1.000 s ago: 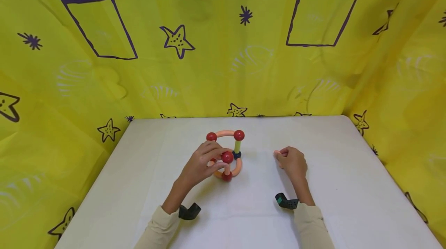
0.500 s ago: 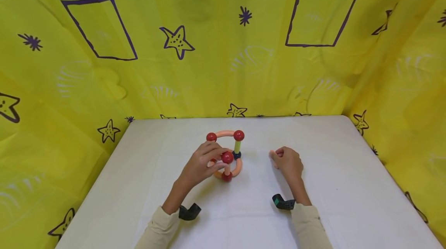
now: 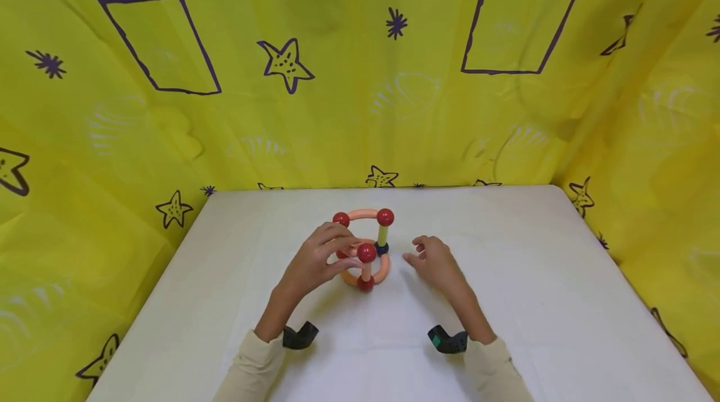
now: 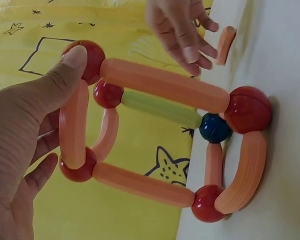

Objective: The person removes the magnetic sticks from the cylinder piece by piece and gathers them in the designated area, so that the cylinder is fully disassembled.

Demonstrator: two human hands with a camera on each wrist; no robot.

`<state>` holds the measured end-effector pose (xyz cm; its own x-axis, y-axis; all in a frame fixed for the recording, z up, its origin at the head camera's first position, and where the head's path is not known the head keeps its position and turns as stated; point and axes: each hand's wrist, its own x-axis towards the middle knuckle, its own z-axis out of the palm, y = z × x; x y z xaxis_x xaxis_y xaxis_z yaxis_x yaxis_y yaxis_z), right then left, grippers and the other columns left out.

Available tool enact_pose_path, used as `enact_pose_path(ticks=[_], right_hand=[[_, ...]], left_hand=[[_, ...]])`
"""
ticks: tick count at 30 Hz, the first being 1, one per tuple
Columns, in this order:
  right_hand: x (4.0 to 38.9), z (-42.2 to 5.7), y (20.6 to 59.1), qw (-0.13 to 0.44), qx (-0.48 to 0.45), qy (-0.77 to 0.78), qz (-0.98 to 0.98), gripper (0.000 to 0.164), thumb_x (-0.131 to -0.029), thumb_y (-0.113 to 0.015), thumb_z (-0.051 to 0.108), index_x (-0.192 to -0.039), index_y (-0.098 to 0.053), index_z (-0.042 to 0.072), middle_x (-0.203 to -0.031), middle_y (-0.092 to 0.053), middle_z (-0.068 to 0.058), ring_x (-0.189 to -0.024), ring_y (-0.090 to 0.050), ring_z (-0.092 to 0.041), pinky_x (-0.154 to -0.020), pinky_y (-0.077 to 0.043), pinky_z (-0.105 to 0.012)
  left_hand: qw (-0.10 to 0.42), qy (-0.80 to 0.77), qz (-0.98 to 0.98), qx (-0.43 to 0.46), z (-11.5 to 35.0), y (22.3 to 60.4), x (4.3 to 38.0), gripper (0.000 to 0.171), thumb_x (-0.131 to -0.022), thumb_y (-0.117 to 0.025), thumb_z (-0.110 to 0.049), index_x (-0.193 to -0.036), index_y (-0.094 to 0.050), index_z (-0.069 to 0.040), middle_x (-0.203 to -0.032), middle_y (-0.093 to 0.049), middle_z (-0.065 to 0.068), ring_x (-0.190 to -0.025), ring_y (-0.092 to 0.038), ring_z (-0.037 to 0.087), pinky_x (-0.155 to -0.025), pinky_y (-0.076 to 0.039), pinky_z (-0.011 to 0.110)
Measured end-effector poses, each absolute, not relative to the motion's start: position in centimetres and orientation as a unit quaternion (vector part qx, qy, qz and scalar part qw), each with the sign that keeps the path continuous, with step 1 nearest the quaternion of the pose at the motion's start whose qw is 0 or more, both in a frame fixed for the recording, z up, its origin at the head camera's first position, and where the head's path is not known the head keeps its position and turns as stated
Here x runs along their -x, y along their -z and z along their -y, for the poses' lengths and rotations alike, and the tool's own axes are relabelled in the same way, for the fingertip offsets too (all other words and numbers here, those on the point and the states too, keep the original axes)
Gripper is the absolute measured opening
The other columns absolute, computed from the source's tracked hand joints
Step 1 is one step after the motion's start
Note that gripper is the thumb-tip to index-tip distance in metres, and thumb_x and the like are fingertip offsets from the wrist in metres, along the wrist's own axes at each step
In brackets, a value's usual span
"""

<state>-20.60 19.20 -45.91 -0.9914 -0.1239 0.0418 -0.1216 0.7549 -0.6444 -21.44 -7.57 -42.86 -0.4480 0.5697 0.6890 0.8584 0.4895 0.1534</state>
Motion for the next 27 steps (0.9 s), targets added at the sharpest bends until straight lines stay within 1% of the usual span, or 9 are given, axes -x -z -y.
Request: enact_pose_path(ticks=[2, 4, 8, 12, 14, 16, 20, 23, 27], right_hand=[[20.2, -18.3, 46.4, 0.038, 0.086, 0.353, -0.931, 0.056, -0.090, -0.071, 0.023, -0.131, -0.051, -0.009, -0.120, -0.059, -0.025, -0.105, -0.062, -0.036, -0.087, -0.054, -0.047], [19.8, -17.3, 47.1, 0.054, 0.102, 0.365, -0.924, 0.068, -0.087, -0.074, 0.025, -0.137, -0.044, -0.010, -0.130, -0.053, -0.028, -0.111, -0.060, -0.039, -0.091, -0.052, -0.049], [19.2, -15.4, 48.4, 0.052, 0.120, 0.408, -0.904, 0.084, -0.082, -0.080, 0.030, -0.144, -0.037, -0.005, -0.142, -0.045, -0.026, -0.124, -0.051, -0.040, -0.101, -0.045, -0.055], [19.3, -13.5, 49.3, 0.003, 0.143, 0.461, -0.876, 0.082, -0.074, -0.086, 0.029, -0.140, -0.044, 0.007, -0.136, -0.052, -0.016, -0.127, -0.046, -0.036, -0.105, -0.035, -0.061], [19.4, -12.7, 49.7, -0.025, 0.148, 0.468, -0.871, 0.080, -0.070, -0.089, 0.028, -0.137, -0.048, 0.012, -0.132, -0.056, -0.012, -0.126, -0.046, -0.034, -0.105, -0.033, -0.062], [19.4, -12.0, 50.0, -0.041, 0.130, 0.465, -0.875, 0.083, -0.068, -0.090, 0.029, -0.137, -0.047, 0.015, -0.133, -0.054, -0.010, -0.127, -0.044, -0.033, -0.104, -0.033, -0.063], [19.0, -10.9, 50.4, -0.051, 0.083, 0.451, -0.887, 0.085, -0.069, -0.090, 0.032, -0.138, -0.045, 0.013, -0.140, -0.046, -0.015, -0.130, -0.038, -0.038, -0.104, -0.031, -0.063], [18.7, -10.3, 50.5, -0.068, 0.062, 0.433, -0.897, 0.079, -0.072, -0.087, 0.033, -0.135, -0.045, 0.008, -0.141, -0.043, -0.021, -0.128, -0.038, -0.042, -0.100, -0.034, -0.062], [18.5, -9.9, 50.5, -0.071, 0.042, 0.411, -0.908, 0.079, -0.075, -0.083, 0.035, -0.138, -0.043, 0.008, -0.145, -0.039, -0.023, -0.129, -0.036, -0.042, -0.098, -0.036, -0.063]], left_hand=[[0.292, 0.243, 0.813, 0.440, 7.9, 42.8, 21.5, 0.038, -0.072, -0.084, -0.031, -0.105, -0.075, -0.013, -0.100, -0.068, -0.002, -0.102, -0.058, 0.014, -0.093, -0.050, 0.023], [0.298, 0.235, 0.813, 0.441, 8.1, 42.7, 21.6, 0.035, -0.072, -0.084, -0.032, -0.101, -0.075, -0.013, -0.099, -0.068, -0.002, -0.102, -0.058, 0.015, -0.092, -0.050, 0.024], [0.306, 0.225, 0.810, 0.446, 8.4, 42.8, 21.8, 0.031, -0.072, -0.083, -0.031, -0.095, -0.074, -0.012, -0.097, -0.069, -0.002, -0.102, -0.059, 0.015, -0.093, -0.050, 0.026], [0.314, 0.223, 0.806, 0.450, 8.4, 42.8, 21.9, 0.030, -0.073, -0.083, -0.030, -0.095, -0.074, -0.011, -0.096, -0.069, -0.002, -0.101, -0.060, 0.016, -0.094, -0.050, 0.028], [0.319, 0.222, 0.804, 0.451, 8.4, 42.7, 21.9, 0.029, -0.073, -0.083, -0.029, -0.094, -0.074, -0.011, -0.095, -0.069, -0.002, -0.101, -0.060, 0.016, -0.094, -0.050, 0.029], [0.323, 0.221, 0.802, 0.451, 8.4, 42.7, 21.9, 0.028, -0.073, -0.083, -0.029, -0.094, -0.075, -0.011, -0.095, -0.069, -0.001, -0.100, -0.061, 0.016, -0.094, -0.050, 0.029], [0.329, 0.218, 0.800, 0.452, 8.4, 42.6, 21.8, 0.027, -0.074, -0.082, -0.029, -0.093, -0.075, -0.011, -0.093, -0.069, -0.002, -0.098, -0.061, 0.016, -0.091, -0.050, 0.028], [0.330, 0.216, 0.801, 0.451, 8.3, 42.5, 21.7, 0.027, -0.075, -0.081, -0.029, -0.094, -0.076, -0.011, -0.093, -0.069, -0.002, -0.098, -0.061, 0.015, -0.089, -0.050, 0.028], [0.333, 0.218, 0.799, 0.452, 8.2, 42.5, 21.7, 0.028, -0.074, -0.082, -0.029, -0.094, -0.076, -0.011, -0.092, -0.069, -0.002, -0.096, -0.061, 0.015, -0.089, -0.050, 0.027]])
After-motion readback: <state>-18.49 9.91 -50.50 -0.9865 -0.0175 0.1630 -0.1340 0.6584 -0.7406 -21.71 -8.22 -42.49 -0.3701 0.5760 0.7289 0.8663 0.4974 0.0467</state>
